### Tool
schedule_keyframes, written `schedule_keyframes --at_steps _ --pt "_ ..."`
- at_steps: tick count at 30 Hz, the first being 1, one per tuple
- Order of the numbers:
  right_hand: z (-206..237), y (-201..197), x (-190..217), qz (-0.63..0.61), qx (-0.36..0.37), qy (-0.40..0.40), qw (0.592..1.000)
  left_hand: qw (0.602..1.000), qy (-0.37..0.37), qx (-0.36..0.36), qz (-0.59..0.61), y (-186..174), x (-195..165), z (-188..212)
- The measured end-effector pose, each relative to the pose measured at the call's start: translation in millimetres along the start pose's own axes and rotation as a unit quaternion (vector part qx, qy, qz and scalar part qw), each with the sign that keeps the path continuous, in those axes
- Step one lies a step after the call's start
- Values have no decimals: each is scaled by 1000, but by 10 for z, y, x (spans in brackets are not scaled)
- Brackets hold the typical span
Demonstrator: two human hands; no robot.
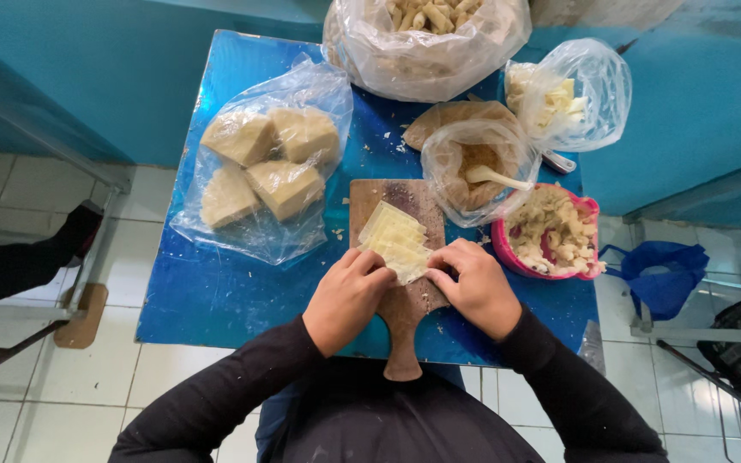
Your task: The person pinches off pieces of dough and rolls and shapes them by hand on a small wooden board, then places the finished dough pieces into a plastic bag with other shaped pieces. They repeat this cycle, occasionally reaching into the dough bag for more material.
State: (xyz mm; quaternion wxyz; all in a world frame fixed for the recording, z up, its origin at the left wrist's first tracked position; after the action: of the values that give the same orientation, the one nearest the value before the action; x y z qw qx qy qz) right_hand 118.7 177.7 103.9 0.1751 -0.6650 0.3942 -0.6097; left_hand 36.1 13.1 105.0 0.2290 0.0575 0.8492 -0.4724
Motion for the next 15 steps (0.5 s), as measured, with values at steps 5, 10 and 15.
schedule_keyframes --at_steps 5,10,15 --pt "49 0 -53 -32 0 62 998 1000 -5 -13 -11 -42 -51 24" --pt "290 -482 95 60 -49 -32 996 1000 -14 -16 5 -121 -318 218" --pt "572 -1238 -297 326 -43 40 943 993 78 65 62 46 -601 379"
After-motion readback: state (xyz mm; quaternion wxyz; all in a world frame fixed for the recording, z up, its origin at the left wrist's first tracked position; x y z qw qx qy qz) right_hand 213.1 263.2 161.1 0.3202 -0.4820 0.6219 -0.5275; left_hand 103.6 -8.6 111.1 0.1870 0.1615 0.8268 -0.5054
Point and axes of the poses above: each hand's wrist, its own z-axis away from the middle knuckle, its own y-axis out of the palm, x = y × z, the point moved 7 cm from there along -z, towards the middle knuckle, and after that the axes turned 4 degrees about -z, right-handed, at the moved point
